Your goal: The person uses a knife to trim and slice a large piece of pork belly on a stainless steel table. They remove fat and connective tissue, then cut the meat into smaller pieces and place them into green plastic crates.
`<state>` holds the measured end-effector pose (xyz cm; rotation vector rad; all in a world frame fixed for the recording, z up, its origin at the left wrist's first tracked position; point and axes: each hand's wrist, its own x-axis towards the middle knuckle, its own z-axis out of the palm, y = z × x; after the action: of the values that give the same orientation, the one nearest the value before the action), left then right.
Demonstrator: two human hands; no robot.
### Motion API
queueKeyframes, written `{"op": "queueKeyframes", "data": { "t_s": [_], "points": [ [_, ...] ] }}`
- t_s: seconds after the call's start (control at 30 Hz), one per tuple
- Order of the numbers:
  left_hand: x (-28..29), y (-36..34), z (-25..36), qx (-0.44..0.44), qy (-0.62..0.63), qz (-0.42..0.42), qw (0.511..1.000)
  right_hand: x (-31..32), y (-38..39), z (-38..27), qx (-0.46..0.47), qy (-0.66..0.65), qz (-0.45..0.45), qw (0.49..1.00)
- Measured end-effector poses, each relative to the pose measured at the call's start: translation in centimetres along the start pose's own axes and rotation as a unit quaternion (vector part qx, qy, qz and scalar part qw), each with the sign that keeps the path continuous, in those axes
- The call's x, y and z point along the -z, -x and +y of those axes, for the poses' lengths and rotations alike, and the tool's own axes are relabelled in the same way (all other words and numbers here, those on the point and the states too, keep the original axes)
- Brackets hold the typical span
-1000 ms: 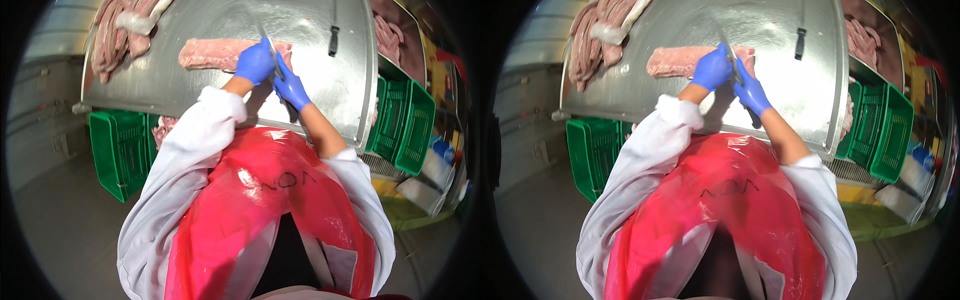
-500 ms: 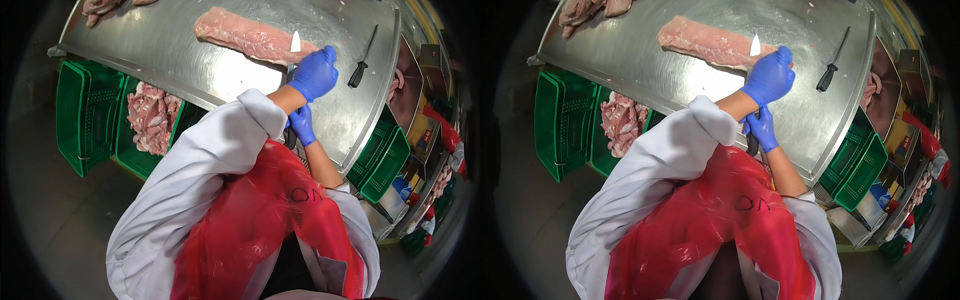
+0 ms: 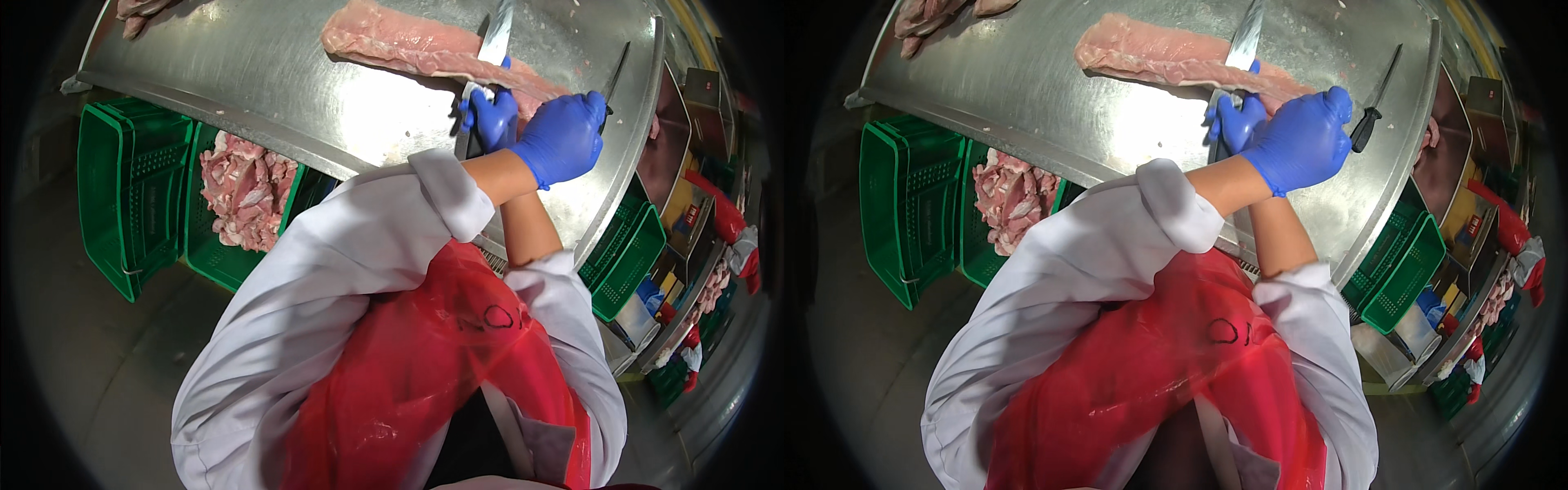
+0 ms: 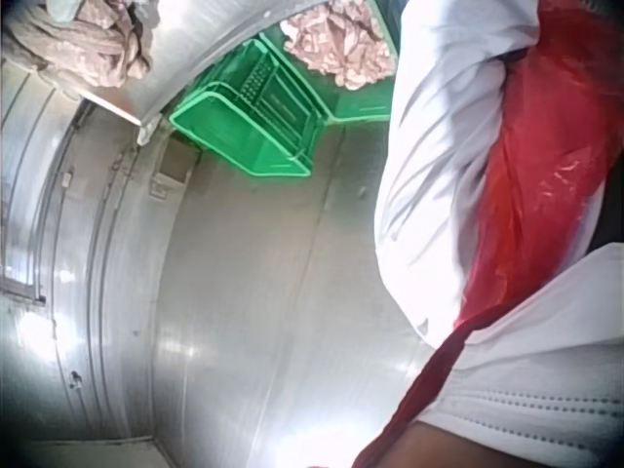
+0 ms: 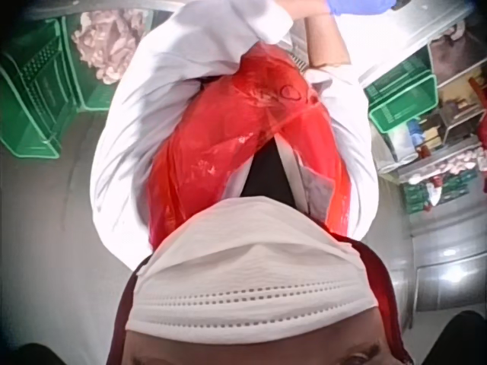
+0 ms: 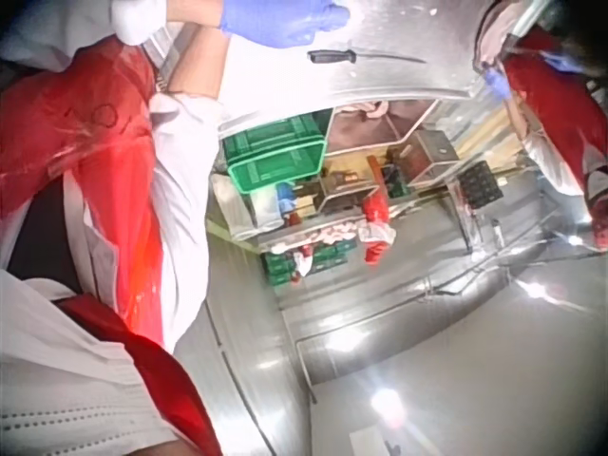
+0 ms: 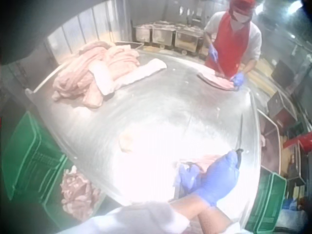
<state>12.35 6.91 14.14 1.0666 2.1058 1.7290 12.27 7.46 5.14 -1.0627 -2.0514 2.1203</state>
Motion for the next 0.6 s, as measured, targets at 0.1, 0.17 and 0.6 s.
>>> {"op": "queueKeyframes", "data": {
  "t_s": [0.1, 0.17, 0.6],
  "points": [
    [0.9, -1.1, -0.1, -0.032, 0.018, 0.051, 0.998, -1.7, 1.9, 0.1, 0.097, 0.065, 0.025, 0.993],
    [1.2, -1.3, 0.7, -0.041, 0.044, 0.049, 0.997, -2.2, 3.7, 1.4, 0.233, 0.203, 0.074, 0.948],
    [2.6, 0.0, 3.0, -0.045, 0.061, 0.030, 0.997, -8.6, 5.7, 2.6, 0.043, -0.002, 0.026, 0.999]
  ]
}}
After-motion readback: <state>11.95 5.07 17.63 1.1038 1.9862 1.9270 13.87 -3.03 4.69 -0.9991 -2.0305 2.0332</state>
